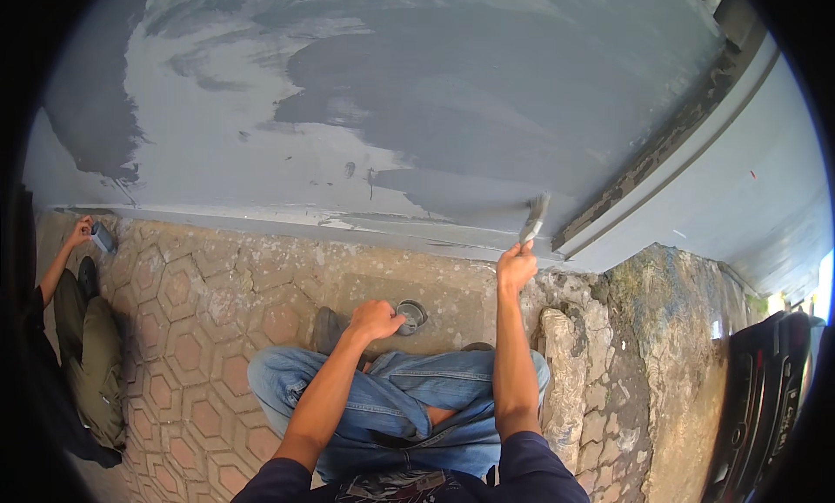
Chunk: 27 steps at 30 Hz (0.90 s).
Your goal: The person paints the lower portion of a wall using a paintbrush, applying paint from a paint container.
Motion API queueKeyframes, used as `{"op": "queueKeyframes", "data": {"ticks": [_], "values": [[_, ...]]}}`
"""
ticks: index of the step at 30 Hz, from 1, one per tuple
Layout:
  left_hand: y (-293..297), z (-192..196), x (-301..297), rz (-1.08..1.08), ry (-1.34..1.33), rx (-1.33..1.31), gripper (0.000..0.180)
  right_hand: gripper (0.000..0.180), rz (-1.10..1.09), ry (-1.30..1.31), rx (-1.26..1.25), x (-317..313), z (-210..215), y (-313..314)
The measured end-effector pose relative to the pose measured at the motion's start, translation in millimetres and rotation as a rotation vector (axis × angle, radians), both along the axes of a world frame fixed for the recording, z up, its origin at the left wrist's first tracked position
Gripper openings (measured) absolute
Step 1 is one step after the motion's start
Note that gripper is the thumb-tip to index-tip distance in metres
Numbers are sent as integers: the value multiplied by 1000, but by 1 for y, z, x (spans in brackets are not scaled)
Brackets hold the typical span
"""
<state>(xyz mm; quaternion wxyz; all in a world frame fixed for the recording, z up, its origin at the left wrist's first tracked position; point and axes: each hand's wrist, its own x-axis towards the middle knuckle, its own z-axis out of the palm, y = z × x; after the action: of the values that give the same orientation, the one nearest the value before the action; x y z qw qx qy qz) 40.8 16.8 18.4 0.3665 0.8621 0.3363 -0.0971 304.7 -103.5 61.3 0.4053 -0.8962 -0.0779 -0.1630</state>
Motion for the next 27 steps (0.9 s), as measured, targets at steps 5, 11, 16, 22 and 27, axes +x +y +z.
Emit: {"op": "queueKeyframes", "data": {"ticks": [5,11,16,22,27], "values": [[-1,1,0,-36,20,54,38,35,384,37,78,-108,-27,107],[-20,-11,0,43,-224,102,42,39,903,-37,51,-185,-7,174],[-14,0,2,-15,-5,8,42,38,918,-64,110,-160,9,150],[-10,4,1,-3,-1,-17,42,35,519,-166,4,-55,39,62],[-10,1,-4,4,6,-30,42,36,318,-239,6,-18,38,6]]}}
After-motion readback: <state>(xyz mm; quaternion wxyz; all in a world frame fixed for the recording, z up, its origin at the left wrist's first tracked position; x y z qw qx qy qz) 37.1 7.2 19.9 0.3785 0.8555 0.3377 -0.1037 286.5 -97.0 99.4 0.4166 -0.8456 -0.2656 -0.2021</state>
